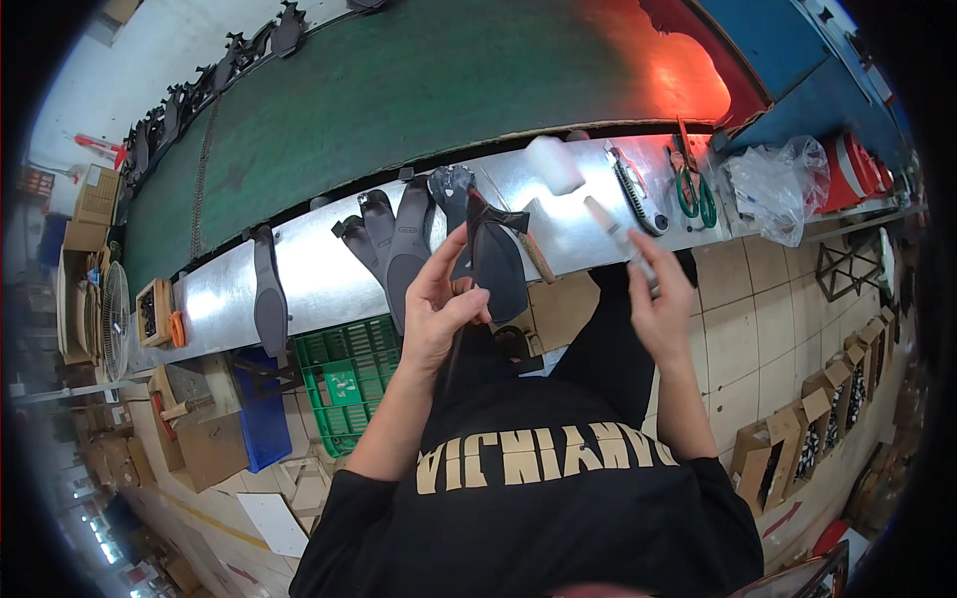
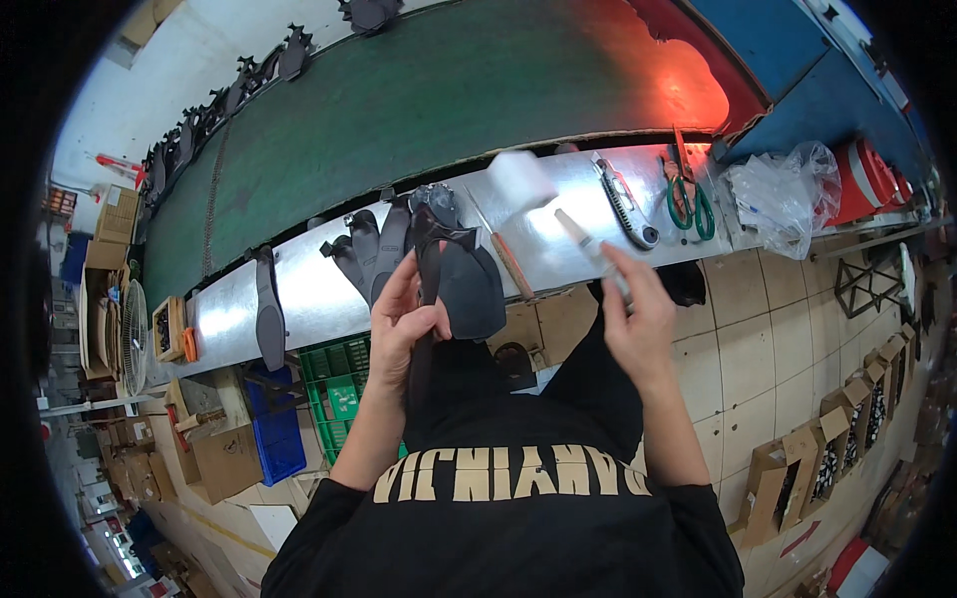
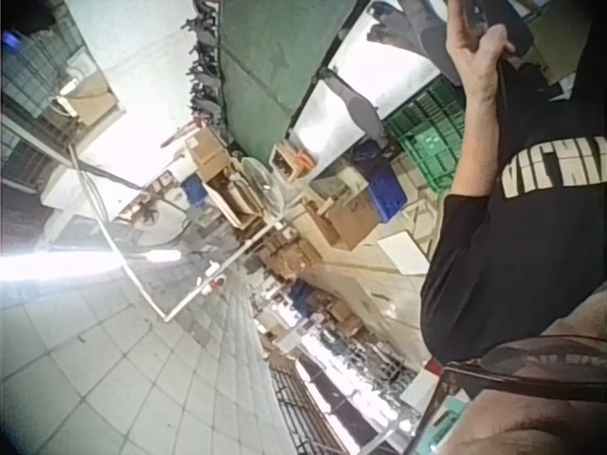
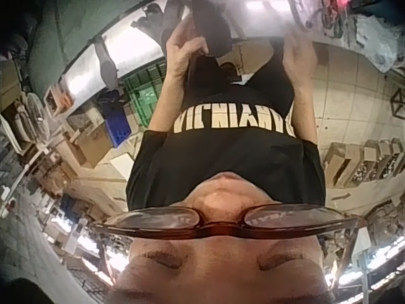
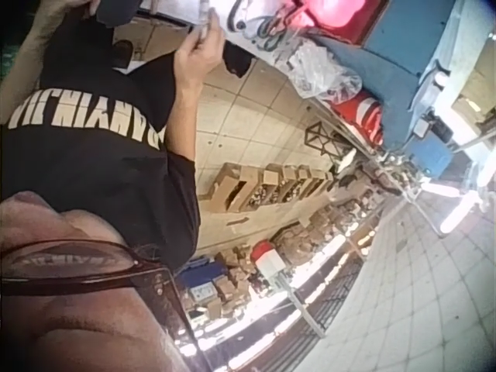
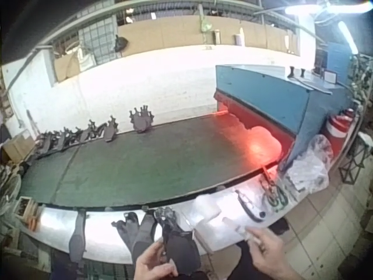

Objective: Manually assemble components of a shoe by applying glue and attaching pieces.

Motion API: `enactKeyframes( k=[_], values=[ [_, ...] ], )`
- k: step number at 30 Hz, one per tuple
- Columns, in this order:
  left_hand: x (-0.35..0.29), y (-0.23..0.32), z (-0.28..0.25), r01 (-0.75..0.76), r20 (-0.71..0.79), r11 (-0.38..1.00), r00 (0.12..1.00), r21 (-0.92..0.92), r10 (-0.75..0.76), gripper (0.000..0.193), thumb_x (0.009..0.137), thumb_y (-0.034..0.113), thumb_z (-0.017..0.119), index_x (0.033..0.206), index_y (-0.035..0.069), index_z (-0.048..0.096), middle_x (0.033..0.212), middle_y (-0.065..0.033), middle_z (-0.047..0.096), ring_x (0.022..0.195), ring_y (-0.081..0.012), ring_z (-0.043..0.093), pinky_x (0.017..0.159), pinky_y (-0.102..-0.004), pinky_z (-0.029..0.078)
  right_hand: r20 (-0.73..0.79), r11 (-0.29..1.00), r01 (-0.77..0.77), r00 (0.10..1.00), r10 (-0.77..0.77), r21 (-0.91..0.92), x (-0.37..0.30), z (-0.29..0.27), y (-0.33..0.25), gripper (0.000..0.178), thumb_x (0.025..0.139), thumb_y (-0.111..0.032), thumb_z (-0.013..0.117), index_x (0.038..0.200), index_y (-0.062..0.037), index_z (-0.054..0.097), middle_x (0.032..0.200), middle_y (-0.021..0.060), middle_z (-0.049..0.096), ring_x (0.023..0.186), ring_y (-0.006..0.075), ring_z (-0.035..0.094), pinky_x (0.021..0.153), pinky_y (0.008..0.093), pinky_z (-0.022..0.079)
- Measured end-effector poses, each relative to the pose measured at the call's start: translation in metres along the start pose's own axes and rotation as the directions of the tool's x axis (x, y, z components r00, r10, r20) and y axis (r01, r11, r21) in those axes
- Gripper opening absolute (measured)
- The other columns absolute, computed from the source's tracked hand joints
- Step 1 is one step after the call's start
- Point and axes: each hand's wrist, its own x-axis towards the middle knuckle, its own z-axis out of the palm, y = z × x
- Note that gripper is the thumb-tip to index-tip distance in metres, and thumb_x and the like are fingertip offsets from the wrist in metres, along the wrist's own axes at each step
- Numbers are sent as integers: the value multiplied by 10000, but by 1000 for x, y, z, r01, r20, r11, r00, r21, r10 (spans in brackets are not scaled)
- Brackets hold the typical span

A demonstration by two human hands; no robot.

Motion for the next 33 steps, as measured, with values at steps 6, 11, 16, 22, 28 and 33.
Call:
enactKeyframes(
  k=[6,11,16,22,28,33],
  values=[
    [-1,0,-10,56,68,979,997,-194,-44,809,792,203,665,1489,0,308,1118,-159,629,610,-204,658,528,-243,484,85,947,317,946,-312,-58,-17,21,-29,455,764,101,615,1185,-62,673,888,112,609,754,298,587,665,370,478],
    [2,-1,-17,74,-5,994,997,-74,-75,675,823,140,642,1447,-20,436,898,-103,636,572,-171,630,498,-249,463,190,949,316,930,-314,24,-23,21,-43,394,789,71,652,1163,-51,682,926,116,595,789,287,606,674,347,490],
    [-2,-2,-18,-11,-142,973,989,230,45,441,827,67,719,1259,2,659,913,-5,564,564,-41,526,478,-194,397,322,970,57,937,-135,238,-26,4,-36,368,843,64,624,1198,-27,656,1049,110,639,872,206,642,668,294,506],
    [-2,18,-31,-134,-15,868,987,479,161,413,763,68,751,1174,47,715,882,18,490,654,-38,468,554,-212,358,591,601,-559,788,171,571,-11,-70,-9,431,930,-30,543,1357,25,529,1093,183,665,523,70,551,494,191,474],
    [-10,18,-14,-168,109,720,986,673,128,419,675,128,782,1088,70,746,856,-75,580,724,-167,570,650,-271,456,658,532,-548,753,-22,646,9,-73,-42,400,991,-250,527,1241,57,577,1004,146,645,563,65,519,519,192,430],
    [-17,9,-16,-395,292,502,917,770,273,336,638,168,786,964,90,757,1075,-163,675,883,-315,695,756,-344,556,708,708,-476,705,-46,521,21,-62,-64,559,1031,-446,394,1012,30,686,859,73,643,613,40,452,551,187,364]
  ],
)
